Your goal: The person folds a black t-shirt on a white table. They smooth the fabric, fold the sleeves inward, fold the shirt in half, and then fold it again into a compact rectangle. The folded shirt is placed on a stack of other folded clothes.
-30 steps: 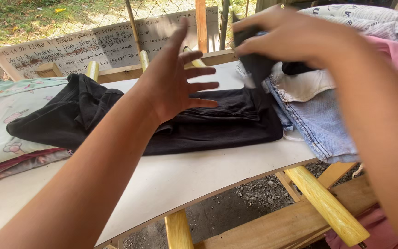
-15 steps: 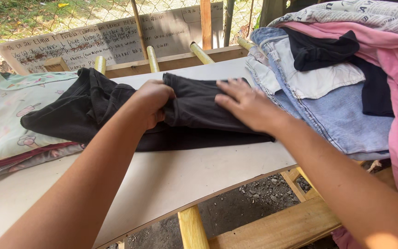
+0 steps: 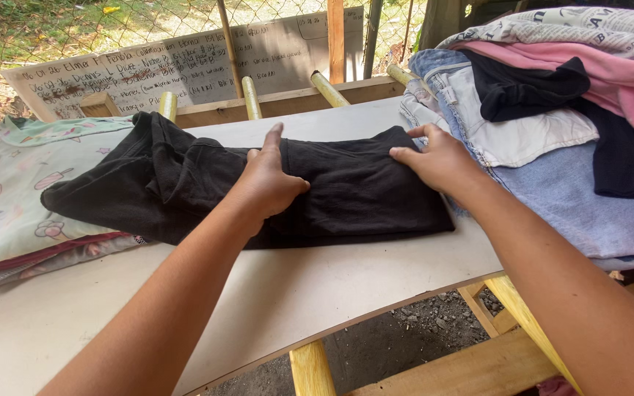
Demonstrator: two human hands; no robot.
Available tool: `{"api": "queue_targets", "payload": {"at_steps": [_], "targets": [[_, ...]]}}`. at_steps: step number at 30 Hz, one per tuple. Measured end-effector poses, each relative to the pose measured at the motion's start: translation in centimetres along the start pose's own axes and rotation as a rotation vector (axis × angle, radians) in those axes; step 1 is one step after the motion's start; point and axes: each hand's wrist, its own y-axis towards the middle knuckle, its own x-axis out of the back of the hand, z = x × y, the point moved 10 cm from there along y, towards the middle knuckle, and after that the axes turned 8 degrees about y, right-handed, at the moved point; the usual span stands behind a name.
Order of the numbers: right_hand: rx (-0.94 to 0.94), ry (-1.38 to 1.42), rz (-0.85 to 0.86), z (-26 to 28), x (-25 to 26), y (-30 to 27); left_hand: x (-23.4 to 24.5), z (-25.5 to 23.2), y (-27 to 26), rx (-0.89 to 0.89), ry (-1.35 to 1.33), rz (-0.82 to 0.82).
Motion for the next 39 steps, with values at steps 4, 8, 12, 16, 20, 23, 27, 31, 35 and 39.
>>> {"api": "queue_targets", "payload": {"at_steps": [4,8,12,16,20,23,27,31,35,39], "targets": [[0.108,0.167,-0.092,0.1,5.2,-0.4,-1.3,-2.6,-1.0,-0.087,-0.130,-0.027],[0.119,-0.139,-0.123,-1.1,9.5,-2.0,-6.3,-5.7,-1.6,-0.067,-0.205,0.090],[0.357,-0.223,-0.182,-0.1,9.2,-5.1,-5.9,-8.4,-1.4,-0.421,-0.095,-0.111],[0.546,-0.331,-0.072,1.2,5.8,-4.7,-5.2,-8.4,-1.5,-0.397,-0.029,-0.031],[0.381,-0.497,0.099,-1.6,2.9,-3.8,-5.7,-6.2,-2.1,-0.121,0.002,0.193],[0.414,-0.454,0.108,-1.9,3.2,-4.0,-4.5,-5.4,-2.2,-0.143,-0.034,0.147],[0.375,-0.496,0.108,-1.3,3.3,-3.9,-1.2,-6.3,-5.6,-0.388,0.223,-0.272],[0.475,-0.413,0.050,1.6,3.7,-4.5,-3.7,-4.9,-7.5,-0.085,0.259,0.017],[0.392,-0.450,0.161,0.9,1.1,-4.9,-3.1,-5.8,-9.3,-0.042,0.288,0.010],[0.359,-0.519,0.165,0.1,0.5,-4.7,-3.3,-4.3,-9.4,0.078,0.237,0.097]]}}
